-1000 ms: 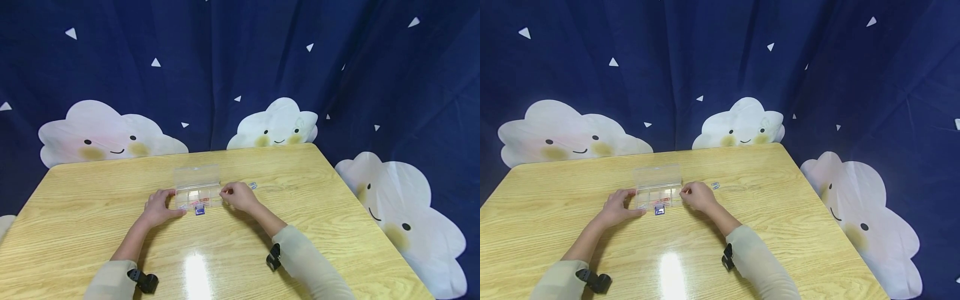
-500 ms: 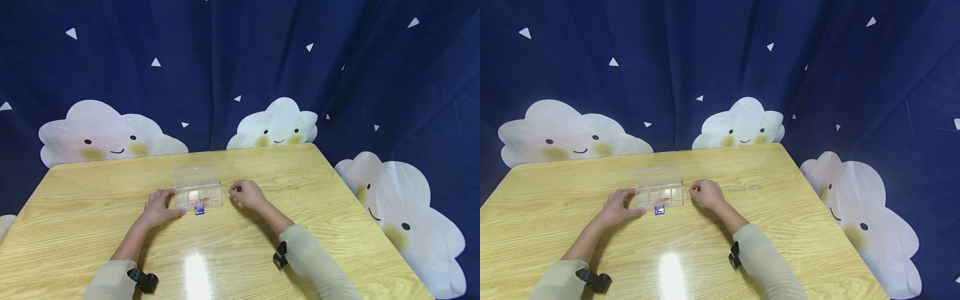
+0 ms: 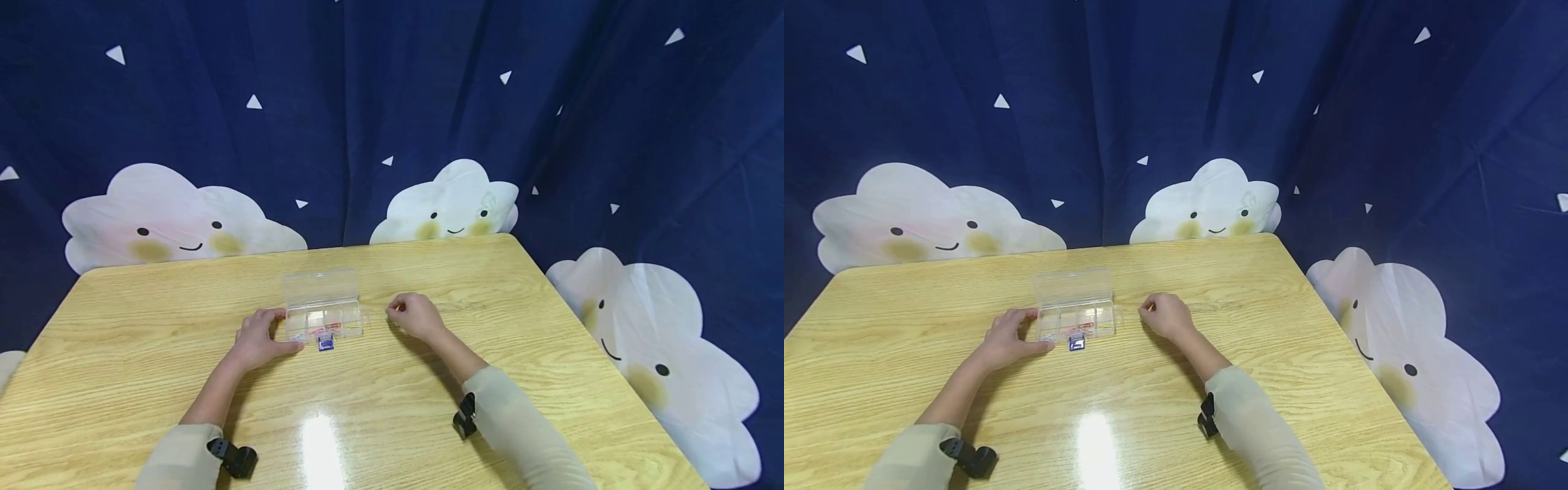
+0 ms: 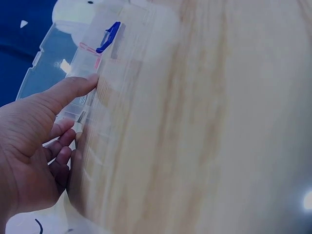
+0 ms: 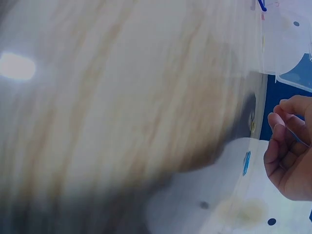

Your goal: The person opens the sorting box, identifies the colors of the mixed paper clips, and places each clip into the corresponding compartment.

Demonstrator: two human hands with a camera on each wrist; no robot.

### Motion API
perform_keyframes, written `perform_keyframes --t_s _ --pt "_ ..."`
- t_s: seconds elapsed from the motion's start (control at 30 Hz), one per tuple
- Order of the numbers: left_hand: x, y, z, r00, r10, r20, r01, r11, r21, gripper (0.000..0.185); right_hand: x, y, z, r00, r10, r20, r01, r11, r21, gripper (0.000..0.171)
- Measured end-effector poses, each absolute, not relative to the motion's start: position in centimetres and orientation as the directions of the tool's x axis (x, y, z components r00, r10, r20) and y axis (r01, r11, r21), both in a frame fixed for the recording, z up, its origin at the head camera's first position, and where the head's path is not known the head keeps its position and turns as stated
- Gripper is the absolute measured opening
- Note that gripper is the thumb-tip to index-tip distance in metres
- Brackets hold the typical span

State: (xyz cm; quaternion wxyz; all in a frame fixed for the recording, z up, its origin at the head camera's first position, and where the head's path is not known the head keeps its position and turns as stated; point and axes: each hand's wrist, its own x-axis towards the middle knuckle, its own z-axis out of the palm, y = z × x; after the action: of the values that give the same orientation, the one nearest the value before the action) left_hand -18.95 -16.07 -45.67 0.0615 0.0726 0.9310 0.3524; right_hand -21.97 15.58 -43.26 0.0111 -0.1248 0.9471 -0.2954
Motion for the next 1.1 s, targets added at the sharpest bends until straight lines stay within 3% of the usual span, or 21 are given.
perform_keyframes --t_s 0.53,1.1 --pt "-19.1 -16.1 -45.7 -0.982 0.178 -0.058 0.097 0.749 0.656 0.082 -22.3 17.4 -43.8 -0.991 -0.135 -0.012 -0.112 0.864 -0.491 0.016" --pt "-19.0 -16.0 -45.7 -0.982 0.176 -0.070 0.088 0.753 0.652 0.084 -21.9 17.1 -44.4 -0.988 -0.156 -0.013 -0.134 0.885 -0.445 0.018"
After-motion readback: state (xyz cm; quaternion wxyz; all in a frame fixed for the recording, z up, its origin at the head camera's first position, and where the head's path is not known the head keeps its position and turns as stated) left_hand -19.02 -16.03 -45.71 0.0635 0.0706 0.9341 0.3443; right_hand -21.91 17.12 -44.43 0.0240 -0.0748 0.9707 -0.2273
